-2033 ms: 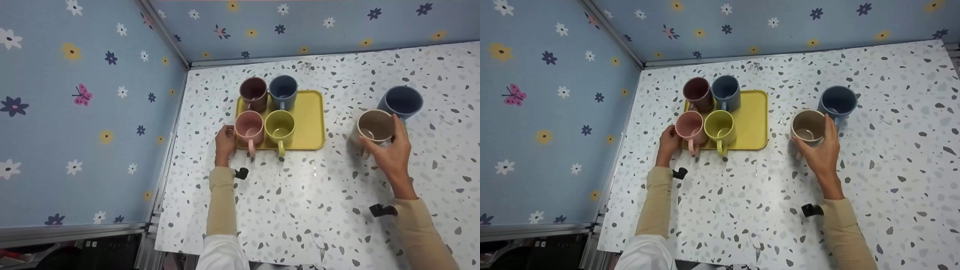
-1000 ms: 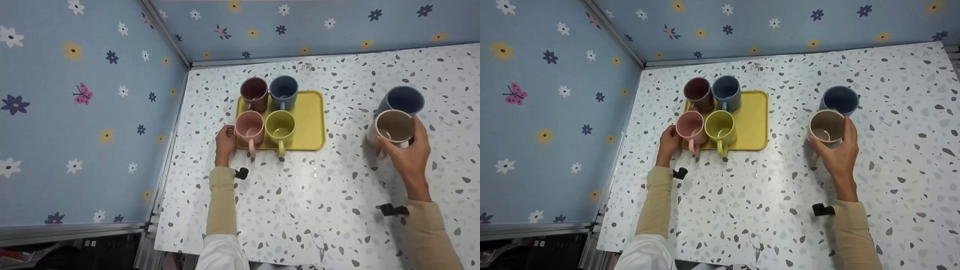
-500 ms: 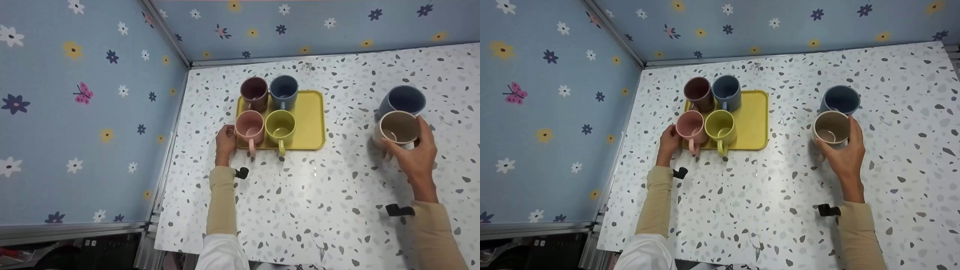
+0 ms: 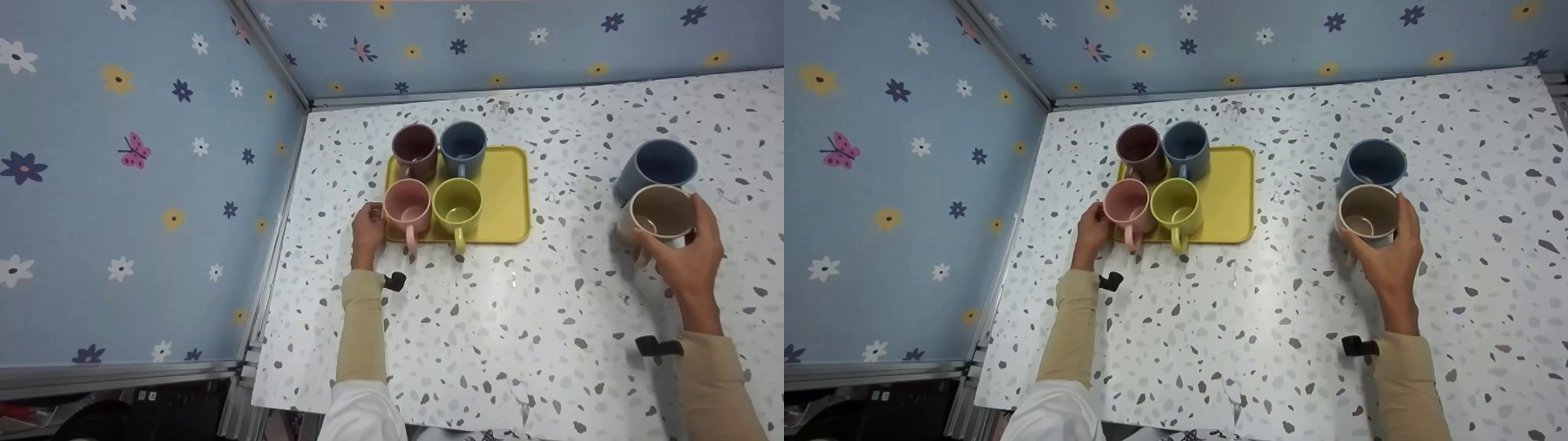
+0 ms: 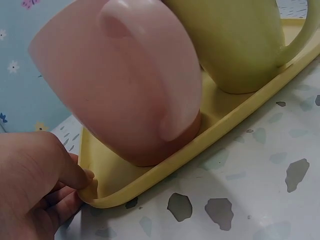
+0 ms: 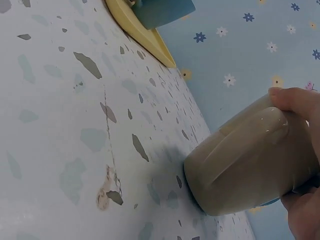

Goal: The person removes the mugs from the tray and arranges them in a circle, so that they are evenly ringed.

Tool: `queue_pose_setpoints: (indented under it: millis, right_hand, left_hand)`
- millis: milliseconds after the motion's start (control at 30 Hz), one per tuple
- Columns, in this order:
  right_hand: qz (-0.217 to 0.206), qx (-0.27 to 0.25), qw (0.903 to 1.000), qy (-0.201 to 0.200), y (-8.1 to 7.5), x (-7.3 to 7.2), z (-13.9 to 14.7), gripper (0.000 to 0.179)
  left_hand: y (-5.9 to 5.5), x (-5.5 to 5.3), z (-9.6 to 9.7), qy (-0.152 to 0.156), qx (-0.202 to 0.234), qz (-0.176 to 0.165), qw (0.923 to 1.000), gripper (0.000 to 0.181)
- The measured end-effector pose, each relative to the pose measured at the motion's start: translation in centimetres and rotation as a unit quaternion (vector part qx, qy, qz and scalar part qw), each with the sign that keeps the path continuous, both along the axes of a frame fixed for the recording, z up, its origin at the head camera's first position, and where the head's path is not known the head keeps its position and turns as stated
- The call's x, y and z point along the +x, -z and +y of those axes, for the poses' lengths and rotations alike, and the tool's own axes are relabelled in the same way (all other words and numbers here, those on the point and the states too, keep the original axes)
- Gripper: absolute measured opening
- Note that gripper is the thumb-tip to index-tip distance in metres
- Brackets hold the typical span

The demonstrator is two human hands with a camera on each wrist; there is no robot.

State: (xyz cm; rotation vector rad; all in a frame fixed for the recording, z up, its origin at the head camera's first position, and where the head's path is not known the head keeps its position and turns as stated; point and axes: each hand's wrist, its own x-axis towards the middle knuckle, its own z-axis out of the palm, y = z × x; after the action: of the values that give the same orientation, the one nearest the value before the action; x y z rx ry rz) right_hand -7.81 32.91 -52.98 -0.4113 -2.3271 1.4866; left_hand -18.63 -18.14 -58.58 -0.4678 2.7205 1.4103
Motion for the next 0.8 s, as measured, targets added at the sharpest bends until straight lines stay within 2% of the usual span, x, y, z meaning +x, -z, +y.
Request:
queue_pose_setpoints:
  millis: [200,433,800]
  right_hand:
    - [-0.022,0.003,0.9997,0.012,0.0,0.2,0.5,0.087]
    - [-0.037,-0.009,0.9992,0.015,0.0,0.3,1.3,0.088]
    - [-0.084,0.042,0.9956,0.001,-0.4,0.3,2.2,0.093]
  left_hand:
    - [0.1,-0.1,0.0,-0.006,0.007,-0.008,0.9999,0.034]
    - [0.2,-0.1,0.0,-0.008,-0.004,-0.012,0.9999,0.033]
    - [-0.1,0.0,0.0,-0.006,0.001,-0.013,0.9999,0.033]
